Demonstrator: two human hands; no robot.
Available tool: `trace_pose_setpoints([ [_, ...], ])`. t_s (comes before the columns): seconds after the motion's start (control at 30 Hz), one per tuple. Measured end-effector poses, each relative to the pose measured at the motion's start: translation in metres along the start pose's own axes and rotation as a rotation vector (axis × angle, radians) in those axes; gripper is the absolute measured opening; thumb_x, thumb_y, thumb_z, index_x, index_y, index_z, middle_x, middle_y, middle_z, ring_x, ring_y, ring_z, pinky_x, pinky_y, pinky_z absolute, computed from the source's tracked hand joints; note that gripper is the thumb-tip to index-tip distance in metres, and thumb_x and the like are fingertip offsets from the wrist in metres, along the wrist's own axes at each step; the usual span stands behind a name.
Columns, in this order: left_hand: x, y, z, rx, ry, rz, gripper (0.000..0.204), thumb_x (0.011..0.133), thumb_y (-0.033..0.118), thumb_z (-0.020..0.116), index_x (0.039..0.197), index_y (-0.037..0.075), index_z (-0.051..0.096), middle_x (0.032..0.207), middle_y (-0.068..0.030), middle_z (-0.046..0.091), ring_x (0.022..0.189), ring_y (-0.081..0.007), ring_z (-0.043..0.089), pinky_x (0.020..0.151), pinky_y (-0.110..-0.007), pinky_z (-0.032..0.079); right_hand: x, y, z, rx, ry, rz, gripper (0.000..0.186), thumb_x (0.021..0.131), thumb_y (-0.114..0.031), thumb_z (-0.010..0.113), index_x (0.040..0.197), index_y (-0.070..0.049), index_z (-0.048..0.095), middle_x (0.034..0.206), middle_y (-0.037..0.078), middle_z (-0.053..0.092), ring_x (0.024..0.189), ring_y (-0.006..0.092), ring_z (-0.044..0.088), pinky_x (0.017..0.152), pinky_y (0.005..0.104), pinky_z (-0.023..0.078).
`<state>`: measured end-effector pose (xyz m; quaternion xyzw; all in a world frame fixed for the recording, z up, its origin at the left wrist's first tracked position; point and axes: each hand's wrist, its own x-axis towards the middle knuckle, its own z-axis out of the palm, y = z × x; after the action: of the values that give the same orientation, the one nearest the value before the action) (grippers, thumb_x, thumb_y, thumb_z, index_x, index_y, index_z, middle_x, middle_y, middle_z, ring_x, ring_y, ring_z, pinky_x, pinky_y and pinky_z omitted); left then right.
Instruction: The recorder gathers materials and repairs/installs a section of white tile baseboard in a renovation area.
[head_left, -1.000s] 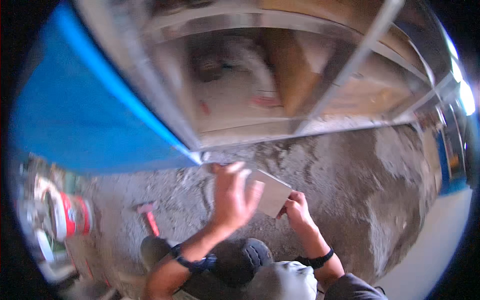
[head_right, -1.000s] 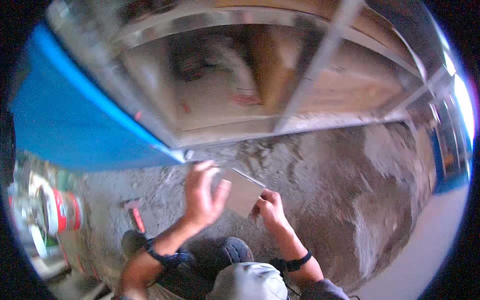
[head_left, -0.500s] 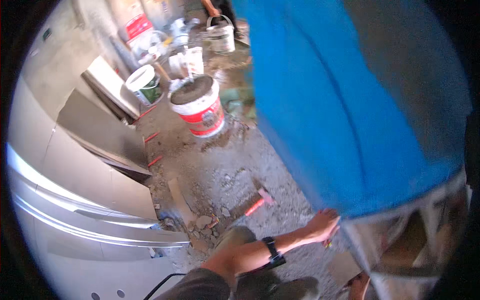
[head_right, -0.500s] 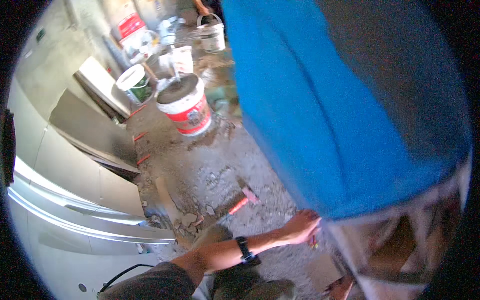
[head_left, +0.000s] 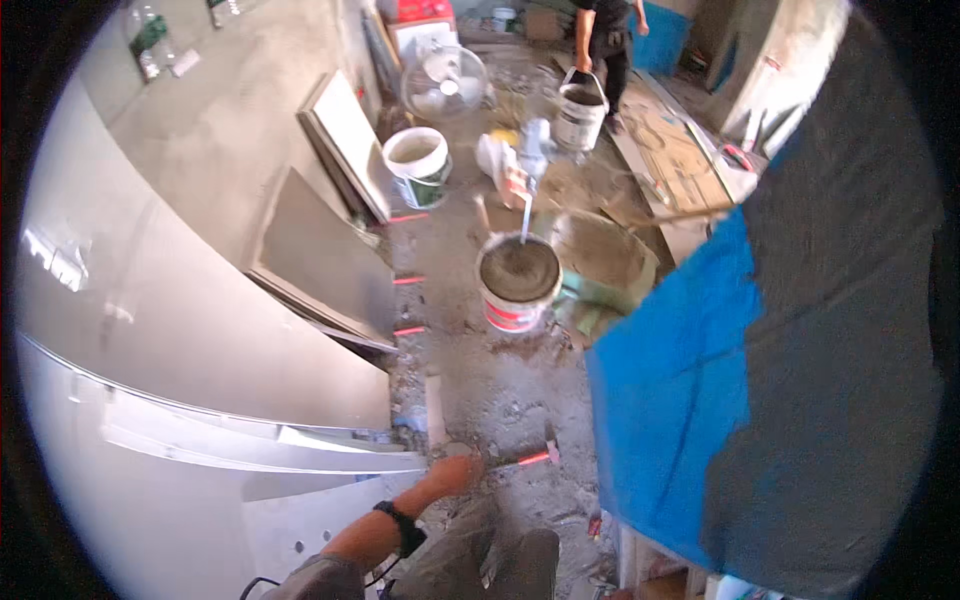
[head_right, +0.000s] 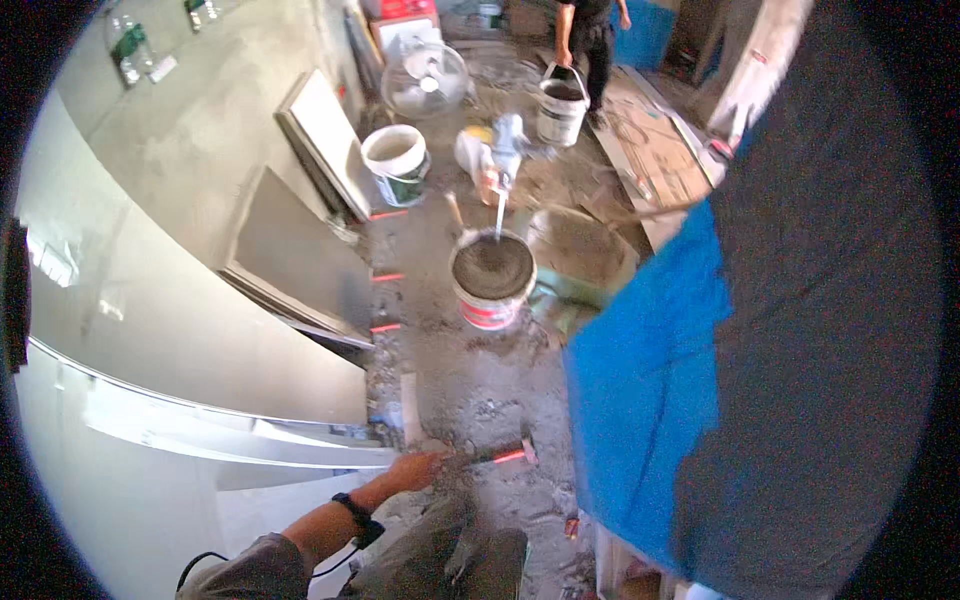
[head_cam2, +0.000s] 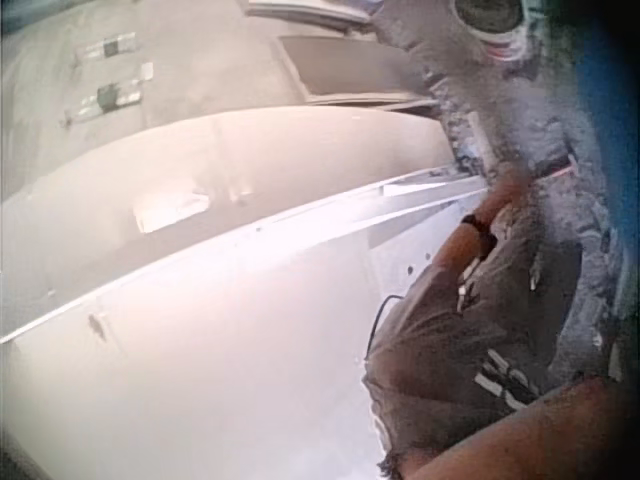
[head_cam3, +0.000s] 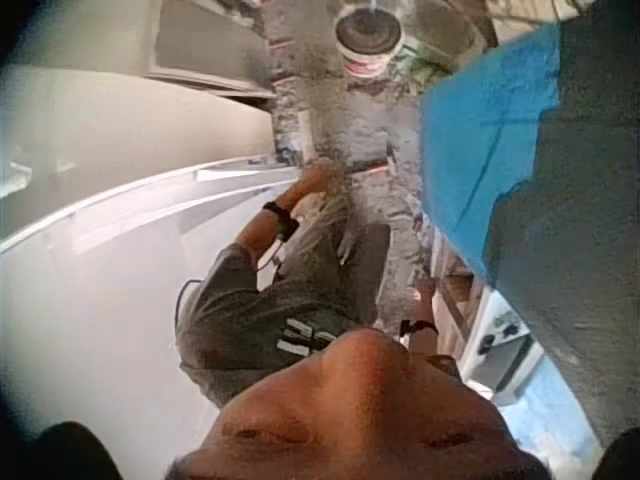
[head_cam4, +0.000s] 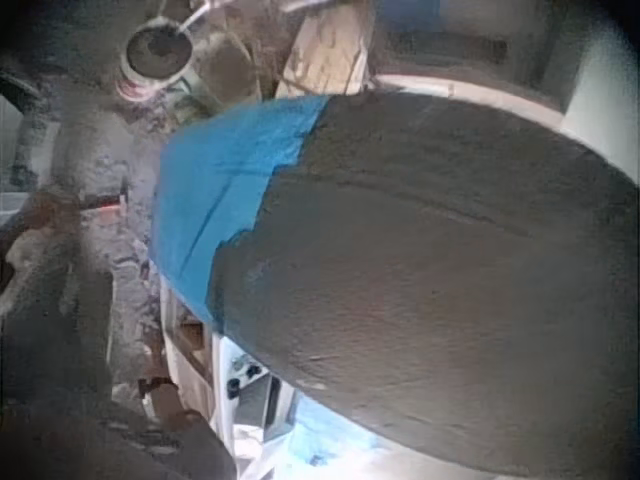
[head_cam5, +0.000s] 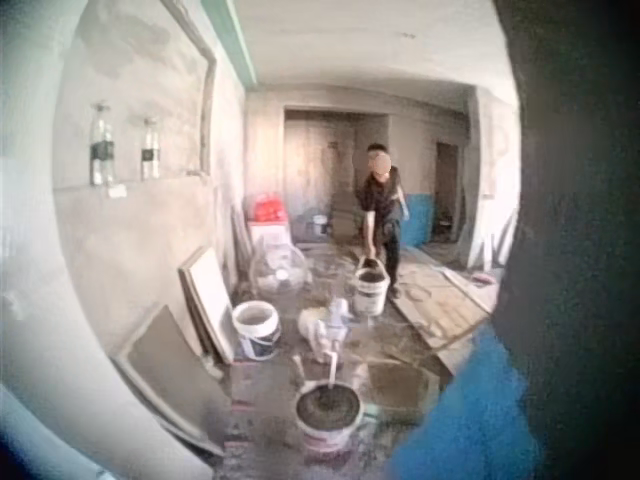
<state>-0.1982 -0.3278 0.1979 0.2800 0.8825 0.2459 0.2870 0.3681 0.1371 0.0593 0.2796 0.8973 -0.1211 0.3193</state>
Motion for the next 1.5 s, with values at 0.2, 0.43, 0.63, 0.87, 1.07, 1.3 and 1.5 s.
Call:
trace_pose_setpoints([
  [0.2,-0.111,-0.064,-0.098,-0.063,0.084,-0.568,0.045,0.087,0.04,0.059,0.106,0.0,0.064,0.109,-0.0262,0.066,0.104,-0.0428,0.062,0.092,-0.051,0.049,0.038,-0.085,-0.153,0.36,-0.121,0.211,0.039,0.094,-0.038,0.047,0.11,-0.007,0.064,0.087,0.015,0.068,0.071,0.0279,0.063,0.057,0.0422,0.051],
  [0.43,-0.136,-0.122,-0.116,-0.376,0.034,-0.89,0.049,0.084,0.046,0.061,0.099,0.0,0.071,0.105,-0.0263,0.068,0.103,-0.0442,0.063,0.092,-0.048,0.05,0.155,-0.227,-0.254,0.786,-0.349,0.42,0.031,0.092,-0.028,0.05,0.109,-0.004,0.06,0.08,0.018,0.066,0.063,0.0281,0.064,0.049,0.0427,0.051],
  [0.63,-0.034,-0.108,-0.22,-0.094,-0.074,-0.724,0.045,0.086,0.043,0.058,0.093,0.0,0.071,0.097,-0.0256,0.068,0.098,-0.043,0.064,0.09,-0.049,0.05,0.154,-0.246,-0.298,1.111,-0.546,0.809,0.026,0.089,-0.02,0.053,0.108,-0.001,0.056,0.074,0.02,0.065,0.056,0.0282,0.064,0.042,0.043,0.051],
  [0.87,0.153,-0.103,-0.397,-0.5,0.375,-0.67,0.022,0.089,0.022,0.06,0.085,0.002,0.067,0.073,-0.0095,0.068,0.067,-0.0168,0.064,0.062,-0.035,0.051,0.225,-0.269,-0.374,0.724,-0.312,0.363,0.026,0.091,-0.021,0.057,0.101,0.003,0.058,0.074,0.026,0.066,0.059,0.0409,0.068,0.049,0.0568,0.056],
  [1.07,0.249,-0.185,-0.494,-0.362,0.254,-0.549,0.024,0.083,0.021,0.063,0.078,-0.003,0.061,0.073,-0.0208,0.064,0.07,-0.033,0.063,0.068,-0.045,0.049,0.276,-0.424,-0.491,1.202,-0.202,0.589,0.026,0.088,-0.024,0.059,0.082,0.0,0.066,0.073,0.02,0.069,0.055,0.0305,0.068,0.047,0.0439,0.057],
  [1.3,0.434,-0.269,-0.562,-0.411,-0.078,-0.416,0.01,0.087,0.009,0.057,0.082,0.001,0.059,0.066,-0.0083,0.061,0.051,-0.0188,0.058,0.046,-0.034,0.048,0.272,-0.528,-0.56,0.808,-0.166,0.789,0.029,0.086,-0.033,0.061,0.086,-0.007,0.074,0.076,0.006,0.073,0.056,0.0201,0.069,0.055,0.0313,0.059],
  [1.5,0.596,-0.348,-0.667,0.105,-0.083,-0.085,0.014,0.088,0.009,0.06,0.099,0.002,0.064,0.081,-0.008,0.065,0.057,-0.0177,0.06,0.049,-0.031,0.049,0.207,-0.726,-0.597,0.566,-0.22,0.878,0.026,0.082,-0.027,0.06,0.072,-0.007,0.074,0.073,0.012,0.072,0.062,0.0234,0.07,0.051,0.0439,0.055],
])
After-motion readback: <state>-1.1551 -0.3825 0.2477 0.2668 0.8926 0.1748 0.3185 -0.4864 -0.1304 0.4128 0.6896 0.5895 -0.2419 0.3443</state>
